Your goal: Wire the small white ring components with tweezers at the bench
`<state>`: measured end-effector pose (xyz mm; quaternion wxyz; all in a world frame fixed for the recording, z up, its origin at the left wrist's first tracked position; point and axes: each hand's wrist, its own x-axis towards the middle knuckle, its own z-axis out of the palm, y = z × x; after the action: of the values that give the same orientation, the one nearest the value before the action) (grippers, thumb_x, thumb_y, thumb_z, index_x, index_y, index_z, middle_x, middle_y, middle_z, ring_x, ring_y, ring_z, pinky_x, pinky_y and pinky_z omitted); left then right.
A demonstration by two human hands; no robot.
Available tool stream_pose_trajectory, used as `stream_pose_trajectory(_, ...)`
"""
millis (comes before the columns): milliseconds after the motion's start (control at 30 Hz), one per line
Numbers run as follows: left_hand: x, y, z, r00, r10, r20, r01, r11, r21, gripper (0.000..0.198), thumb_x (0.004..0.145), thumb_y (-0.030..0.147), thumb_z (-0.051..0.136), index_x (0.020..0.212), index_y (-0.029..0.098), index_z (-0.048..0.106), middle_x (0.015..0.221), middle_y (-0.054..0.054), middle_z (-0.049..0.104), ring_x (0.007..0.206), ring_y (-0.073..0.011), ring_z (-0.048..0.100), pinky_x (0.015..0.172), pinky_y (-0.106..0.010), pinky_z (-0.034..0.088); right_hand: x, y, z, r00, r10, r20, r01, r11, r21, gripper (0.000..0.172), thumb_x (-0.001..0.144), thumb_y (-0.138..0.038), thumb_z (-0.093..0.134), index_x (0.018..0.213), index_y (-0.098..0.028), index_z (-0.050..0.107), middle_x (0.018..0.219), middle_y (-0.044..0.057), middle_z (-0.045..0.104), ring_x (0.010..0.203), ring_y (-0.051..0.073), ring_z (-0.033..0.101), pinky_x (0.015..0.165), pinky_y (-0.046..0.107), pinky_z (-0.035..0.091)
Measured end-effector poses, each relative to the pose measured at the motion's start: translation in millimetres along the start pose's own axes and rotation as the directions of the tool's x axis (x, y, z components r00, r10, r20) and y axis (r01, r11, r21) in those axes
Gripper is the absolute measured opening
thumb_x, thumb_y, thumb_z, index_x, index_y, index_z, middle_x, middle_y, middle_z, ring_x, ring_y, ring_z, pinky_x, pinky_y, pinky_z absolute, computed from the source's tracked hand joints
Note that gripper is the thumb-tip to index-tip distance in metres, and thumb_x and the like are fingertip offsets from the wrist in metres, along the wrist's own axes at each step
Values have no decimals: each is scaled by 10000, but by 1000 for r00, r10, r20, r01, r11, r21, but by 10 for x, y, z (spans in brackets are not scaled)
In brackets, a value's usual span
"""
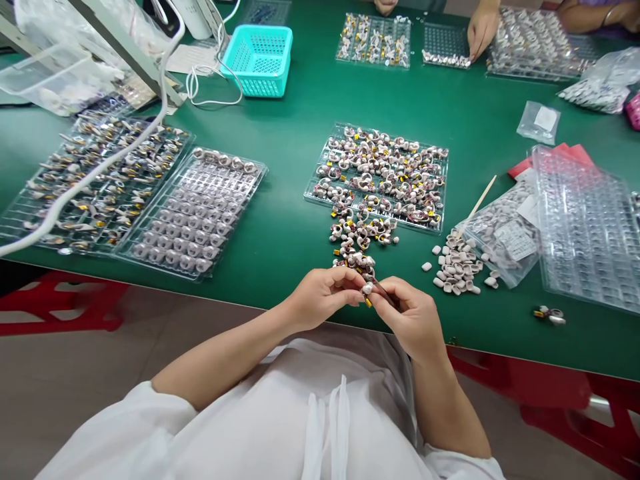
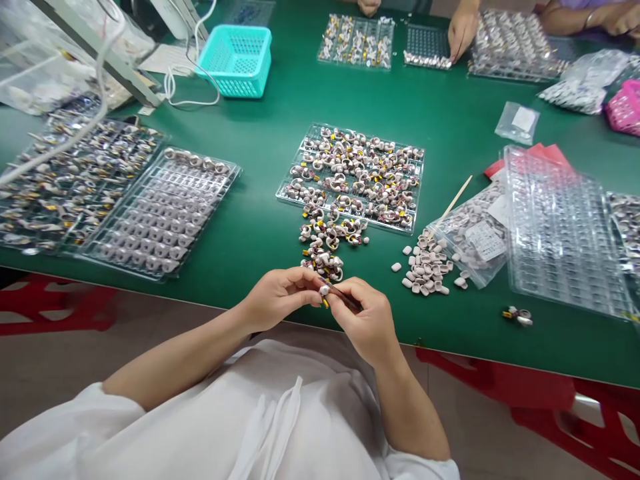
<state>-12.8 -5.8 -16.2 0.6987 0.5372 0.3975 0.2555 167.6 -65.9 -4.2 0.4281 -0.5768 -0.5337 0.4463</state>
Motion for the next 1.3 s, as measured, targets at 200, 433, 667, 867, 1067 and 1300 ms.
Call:
stream_pose_trajectory(200, -37, 12, -1, 1000, -15, 19, 17, 987, -162, 168, 744, 180, 776, 876, 127, 687, 760, -20, 725, 709, -133, 677, 707, -240, 542, -62, -63, -8, 998, -65, 8, 65, 998, -25, 97, 887, -237, 639, 842, -209, 719, 791, 26, 659, 658, 139, 562, 557, 256, 404)
stream_pose_trajectory(433, -59, 9, -7, 1000, -7, 30, 14, 971, -238, 231, 724, 253, 827, 853, 122, 687, 765, -31, 733, 714, -140, 690, 710, -245, 562, -75, -114, 5, 996, -84, 8, 85, 996, -24, 93, 887, -221, 637, 854, -201, 722, 781, 30, 655, 622, 126, 552, 517, 246, 398)
stream_pose_trajectory(667, -61, 26, 2, 1000, -20, -6, 18, 967, -253, 201, 714, 212, 830, 830, 118, 695, 741, -26, 737, 686, -134, 697, 695, -235, 574, -71, -92, 14, 976, -218, 5, 218, 974, -65, 132, 890, -130, 611, 936, -201, 712, 840, 29, 674, 653, 111, 585, 535, 216, 449)
stream_pose_trajectory(867, -68, 68, 24, 999, -40, -16, 34, 964, -265, 141, 744, 169, 798, 836, 123, 701, 733, -3, 732, 663, -113, 690, 689, -224, 582, -88, 32, -32, 895, -442, 61, 442, 859, -261, 262, 870, -51, 604, 1059, -215, 679, 925, 52, 672, 762, 132, 635, 620, 232, 511)
stream_pose_trajectory(1067, -87, 110, 37, 998, -70, 0, 67, 959, -274, 159, 729, 142, 805, 850, 119, 704, 743, -13, 751, 676, -122, 700, 681, -221, 579, -84, 96, -46, 812, -574, 109, 571, 740, -355, 324, 833, 2, 609, 1072, -215, 643, 932, 67, 686, 809, 162, 649, 684, 280, 549)
stream_pose_trajectory(1300, -119, 196, 46, 994, -101, 39, 108, 940, -325, 191, 709, 165, 817, 868, 112, 725, 748, -28, 761, 651, -123, 695, 661, -226, 573, -116, 101, 6, 792, -609, 34, 587, 745, -317, 327, 827, -6, 614, 1074, -219, 641, 914, 55, 673, 770, 154, 637, 688, 280, 555)
